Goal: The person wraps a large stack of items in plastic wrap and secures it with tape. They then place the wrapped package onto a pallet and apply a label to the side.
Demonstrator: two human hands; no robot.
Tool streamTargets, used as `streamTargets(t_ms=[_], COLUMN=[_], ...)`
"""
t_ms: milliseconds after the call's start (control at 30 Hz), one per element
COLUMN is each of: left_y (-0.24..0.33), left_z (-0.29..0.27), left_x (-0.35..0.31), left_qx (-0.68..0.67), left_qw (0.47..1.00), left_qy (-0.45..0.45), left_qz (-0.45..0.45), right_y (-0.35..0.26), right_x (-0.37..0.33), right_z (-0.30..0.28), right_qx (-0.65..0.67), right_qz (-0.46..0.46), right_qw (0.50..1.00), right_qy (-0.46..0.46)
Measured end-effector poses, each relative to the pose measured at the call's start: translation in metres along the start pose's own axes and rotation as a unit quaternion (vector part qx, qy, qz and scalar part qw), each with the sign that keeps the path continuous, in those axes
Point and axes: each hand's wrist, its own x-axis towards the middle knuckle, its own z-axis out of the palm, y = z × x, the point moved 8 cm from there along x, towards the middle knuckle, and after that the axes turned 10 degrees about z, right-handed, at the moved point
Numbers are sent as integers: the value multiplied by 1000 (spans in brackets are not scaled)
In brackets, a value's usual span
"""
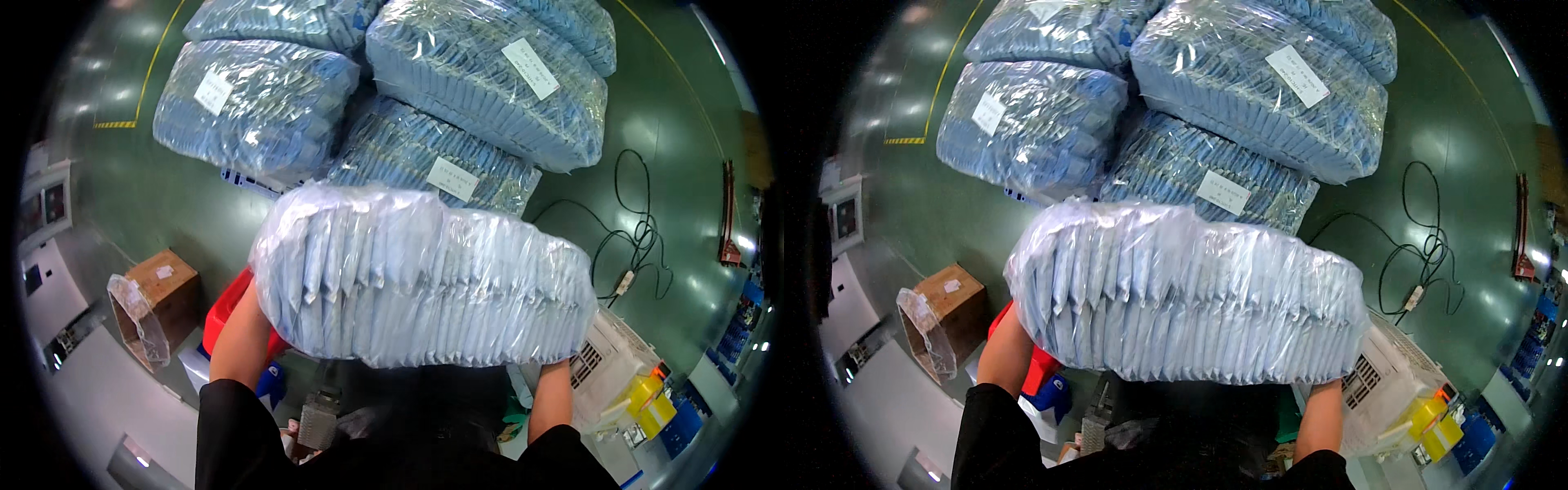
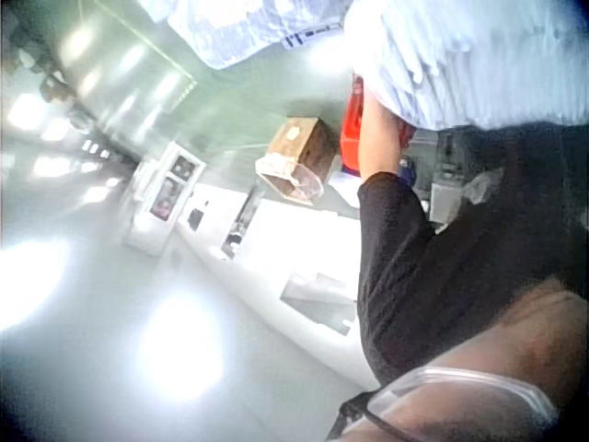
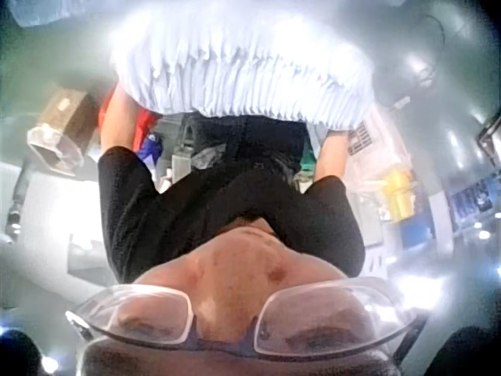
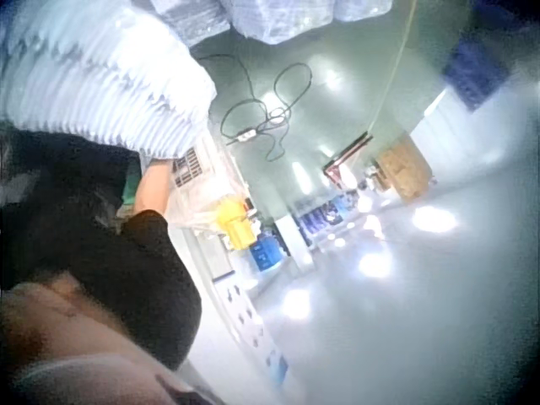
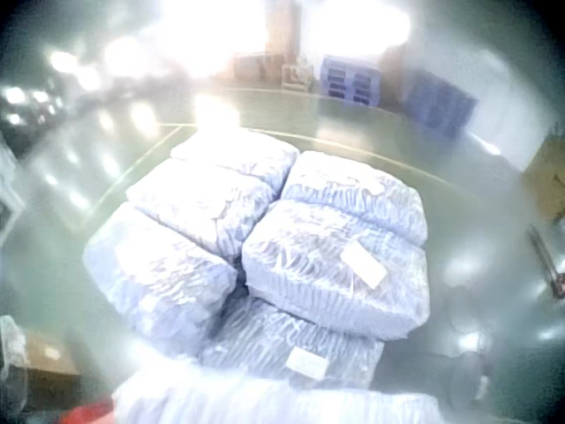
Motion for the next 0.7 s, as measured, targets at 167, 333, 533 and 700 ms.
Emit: streamTargets(t_ms=[167,333,533,700], left_y=[22,31,-2,-105], left_z=[27,44,64,149], left_x=[65,102,85,81], left_qx=[17,27,-65,-292], left_qw=[999,994,982,948], left_qy=[2,-6,11,75], left_qz=[-43,-105,177,99], right_y=[-86,-156,-132,-92], right_x=[78,131,151,161], right_z=[55,92,101,113], right_qx=[20,43,78,108], right_qz=[-17,-23,16,45], right_qw=[1000,999,996,992], right_qy=[-11,1,31,48])
